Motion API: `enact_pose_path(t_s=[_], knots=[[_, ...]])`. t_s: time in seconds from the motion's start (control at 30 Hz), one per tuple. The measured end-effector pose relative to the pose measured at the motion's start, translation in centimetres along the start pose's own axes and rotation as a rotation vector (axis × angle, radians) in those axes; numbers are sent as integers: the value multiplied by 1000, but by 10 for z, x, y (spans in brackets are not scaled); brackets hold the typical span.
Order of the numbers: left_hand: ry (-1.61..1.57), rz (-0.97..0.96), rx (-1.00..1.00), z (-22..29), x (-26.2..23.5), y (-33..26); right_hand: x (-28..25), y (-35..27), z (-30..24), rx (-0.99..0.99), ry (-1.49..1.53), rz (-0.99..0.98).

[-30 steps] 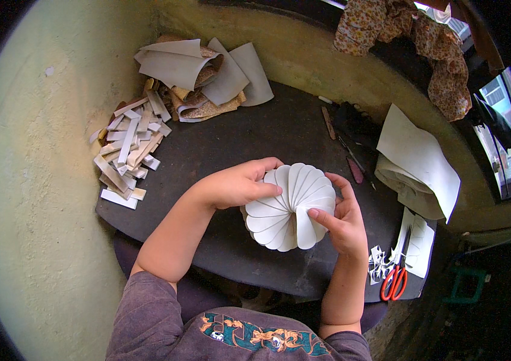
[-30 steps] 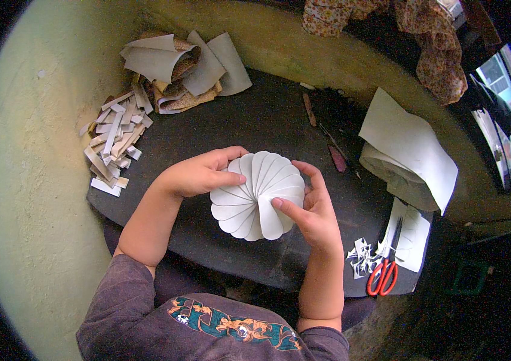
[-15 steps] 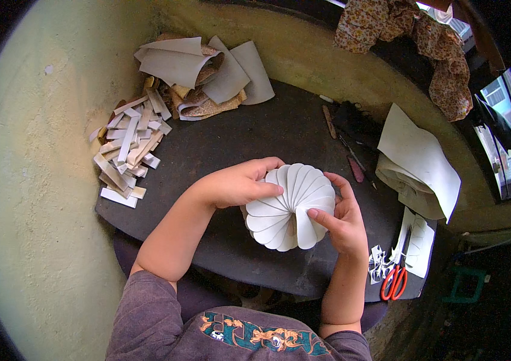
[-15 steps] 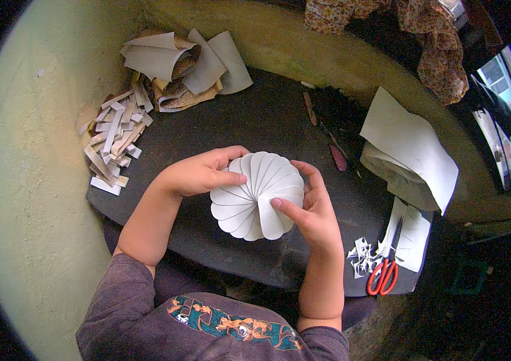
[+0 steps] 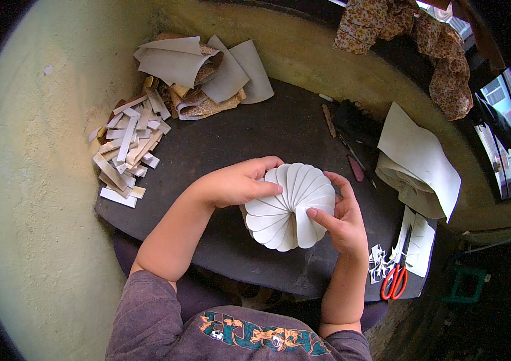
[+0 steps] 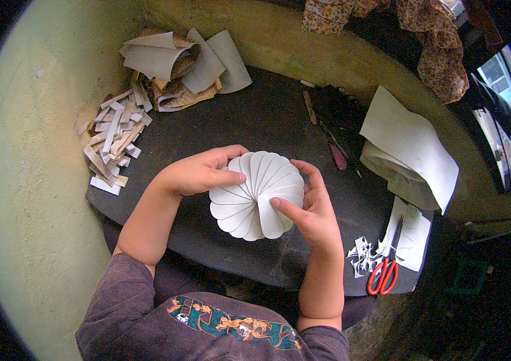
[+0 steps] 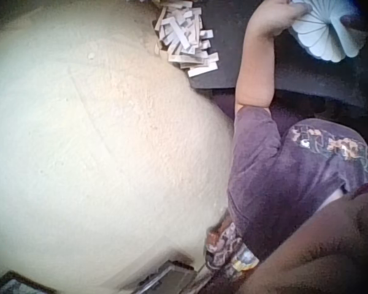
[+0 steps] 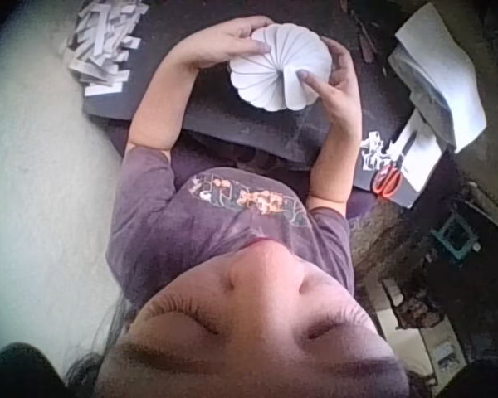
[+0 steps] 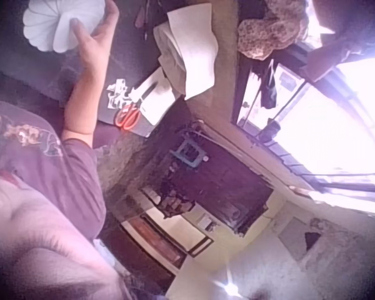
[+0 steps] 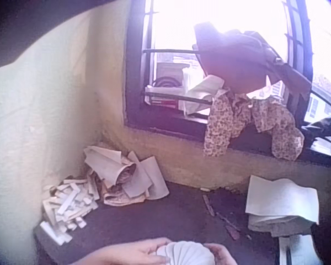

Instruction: The person assembles a fan-shaped paper decoration by stacking and pressing multiple pre-cut white paper pieces together. They then pick up a pair of scissors and cut a new piece of white paper along a curved line.

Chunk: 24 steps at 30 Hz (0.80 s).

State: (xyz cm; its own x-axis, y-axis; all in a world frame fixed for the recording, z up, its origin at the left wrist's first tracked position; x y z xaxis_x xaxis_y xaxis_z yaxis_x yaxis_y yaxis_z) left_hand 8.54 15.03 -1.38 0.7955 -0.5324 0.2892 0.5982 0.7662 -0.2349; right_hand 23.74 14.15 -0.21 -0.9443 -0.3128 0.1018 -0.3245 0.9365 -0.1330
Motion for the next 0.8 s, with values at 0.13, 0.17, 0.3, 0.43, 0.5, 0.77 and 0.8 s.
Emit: enact_pose_path(t_s=[0.13,0.17,0.3,0.43,0.5,0.77,0.8], knots=[[-30,15,-20,-3,-1,0,3,-1,-4,2,1,-3],[-16,20,-11,-3,-2,1,4,-1,-4,0,-7,-5],[3,44,4,-5,-4,3,5,-1,-4,-17,-66,-14],[24,78,-62,-2,-2,0,7,-1,-4,-21,-85,-10],[17,72,-55,-5,-3,2,8,-2,-2,-3,-82,-27],[46,69,-9,-8,-2,4,10,-3,-1,2,-101,-50],[50,72,-8,-8,-3,4,10,-3,-1,0,-102,-52]])
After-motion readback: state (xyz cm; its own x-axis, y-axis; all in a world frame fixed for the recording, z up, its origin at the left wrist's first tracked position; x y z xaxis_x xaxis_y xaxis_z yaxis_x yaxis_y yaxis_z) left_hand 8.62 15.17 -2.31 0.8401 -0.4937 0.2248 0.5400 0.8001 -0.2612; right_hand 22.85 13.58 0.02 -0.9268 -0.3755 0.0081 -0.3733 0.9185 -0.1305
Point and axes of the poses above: each hand's wrist, its own y-axis towards the middle knuckle, its own x-axis out of the palm, z = x × y, the point moved 8 cm from there along y, towards the middle knuckle, and after that the axes turned 4 degrees about -y, right-handed, at the moved point
